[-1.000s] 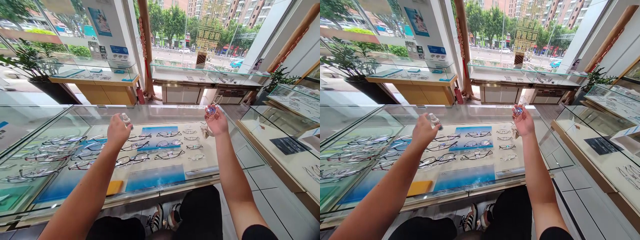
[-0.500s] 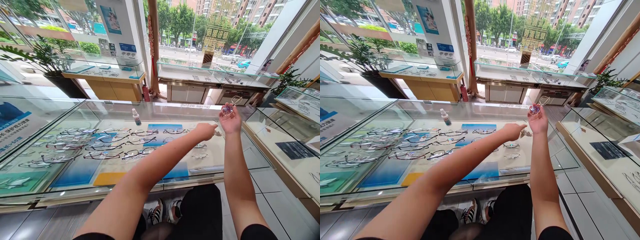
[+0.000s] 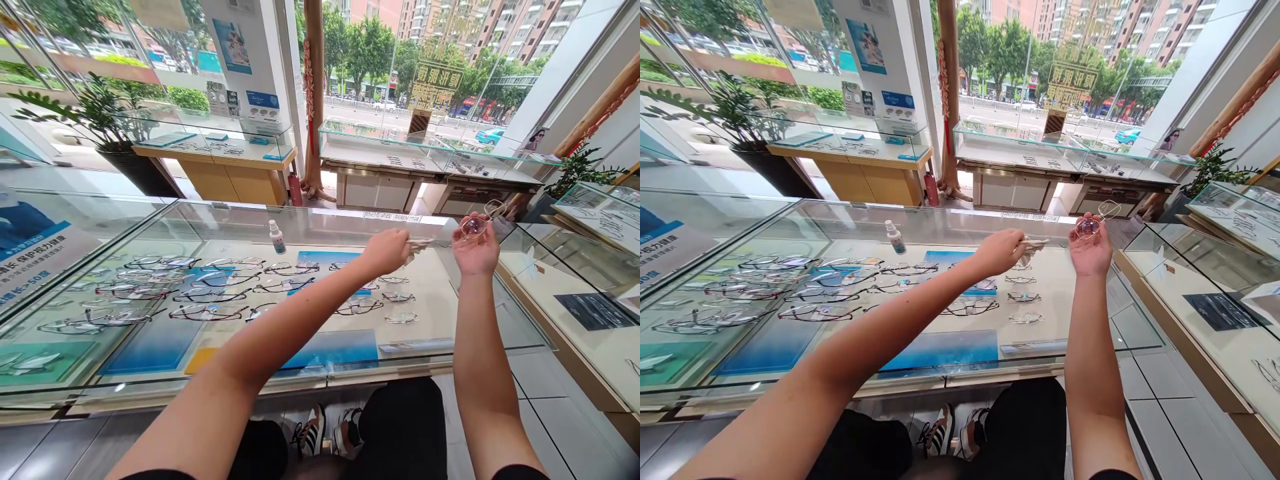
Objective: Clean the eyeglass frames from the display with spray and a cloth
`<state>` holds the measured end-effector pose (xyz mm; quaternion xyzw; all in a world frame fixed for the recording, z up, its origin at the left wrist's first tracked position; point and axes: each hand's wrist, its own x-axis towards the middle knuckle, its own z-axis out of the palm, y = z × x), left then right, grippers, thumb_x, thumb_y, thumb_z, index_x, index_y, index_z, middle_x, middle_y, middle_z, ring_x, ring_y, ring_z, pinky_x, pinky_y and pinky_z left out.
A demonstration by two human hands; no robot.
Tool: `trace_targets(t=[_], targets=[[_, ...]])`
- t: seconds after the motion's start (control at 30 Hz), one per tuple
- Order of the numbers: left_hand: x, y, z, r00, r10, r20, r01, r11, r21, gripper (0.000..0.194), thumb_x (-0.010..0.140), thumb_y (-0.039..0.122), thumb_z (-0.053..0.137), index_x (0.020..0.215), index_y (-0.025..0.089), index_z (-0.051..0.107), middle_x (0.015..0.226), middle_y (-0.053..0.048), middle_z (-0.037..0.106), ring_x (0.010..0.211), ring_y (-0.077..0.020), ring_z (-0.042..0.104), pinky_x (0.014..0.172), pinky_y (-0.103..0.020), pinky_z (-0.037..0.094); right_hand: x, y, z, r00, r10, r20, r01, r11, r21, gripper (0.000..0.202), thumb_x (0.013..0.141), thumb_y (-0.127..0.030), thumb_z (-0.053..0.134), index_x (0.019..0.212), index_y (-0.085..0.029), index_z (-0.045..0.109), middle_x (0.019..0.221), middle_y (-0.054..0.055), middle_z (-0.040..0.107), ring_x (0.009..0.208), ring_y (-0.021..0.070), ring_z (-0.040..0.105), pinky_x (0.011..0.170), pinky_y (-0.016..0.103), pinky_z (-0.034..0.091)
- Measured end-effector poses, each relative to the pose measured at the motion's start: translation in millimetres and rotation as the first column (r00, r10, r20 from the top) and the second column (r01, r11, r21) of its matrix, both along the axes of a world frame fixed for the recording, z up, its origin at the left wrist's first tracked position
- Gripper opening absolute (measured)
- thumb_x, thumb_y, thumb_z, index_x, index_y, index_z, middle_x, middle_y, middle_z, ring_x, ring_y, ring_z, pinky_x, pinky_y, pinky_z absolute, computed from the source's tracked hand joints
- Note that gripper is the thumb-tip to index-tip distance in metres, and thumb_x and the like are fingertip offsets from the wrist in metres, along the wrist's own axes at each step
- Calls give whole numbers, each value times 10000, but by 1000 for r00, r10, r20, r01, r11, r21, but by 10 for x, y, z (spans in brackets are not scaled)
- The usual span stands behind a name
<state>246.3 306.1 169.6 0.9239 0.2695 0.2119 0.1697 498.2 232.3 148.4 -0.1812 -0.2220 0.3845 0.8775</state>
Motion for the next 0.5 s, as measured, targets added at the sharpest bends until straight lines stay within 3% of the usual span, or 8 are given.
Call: trace_targets(t=[0.1,0.2,0.27,0.37,0.43,0.5], targets=[[-661,144,143,935,125,332,-118,992,-41,172,1034,273,562,908,206,658,1080,-120,676,1066,-281,614,923,-412,482,-23,31,-36,1000,10,12,-10,1000,-28,150,1029,-320,635,1008,-242,761,1062,-8,843,987,148,812,728,268,669],[-1310,278,180,797,239,554,-116,962,-249,252,1006,295,593,767,215,588,842,-58,623,852,-219,566,786,-354,450,-165,95,-83,999,34,35,-30,996,-87,105,997,-316,679,1006,-253,763,1053,-3,845,980,156,817,729,274,676],[-1662,369,153,679,379,628,-63,883,-464,300,994,370,608,741,214,567,723,-19,566,702,-176,505,678,-316,410,-345,143,-98,997,63,43,-57,990,-125,107,998,-308,673,1006,-252,764,1048,-3,846,973,155,820,728,273,680],[-2018,493,77,509,579,637,105,693,-714,299,904,477,717,836,201,624,709,4,604,627,-147,522,599,-280,410,-747,210,-70,986,150,75,-134,973,-186,108,996,-286,666,1012,-248,766,1061,8,849,964,151,823,731,263,682],[-2150,553,19,429,640,638,235,603,-763,369,802,492,825,917,188,651,740,6,659,625,-141,574,580,-263,438,-1081,253,-15,968,231,100,-205,954,-217,101,991,-294,683,1026,-252,769,1084,19,852,964,152,824,736,261,683],[-2222,584,-35,374,639,672,351,573,-741,482,693,440,929,997,181,660,781,8,708,649,-139,624,595,-251,475,-1433,304,55,944,312,110,-282,934,-221,93,986,-308,702,1030,-260,768,1107,12,853,971,149,821,747,262,686]])
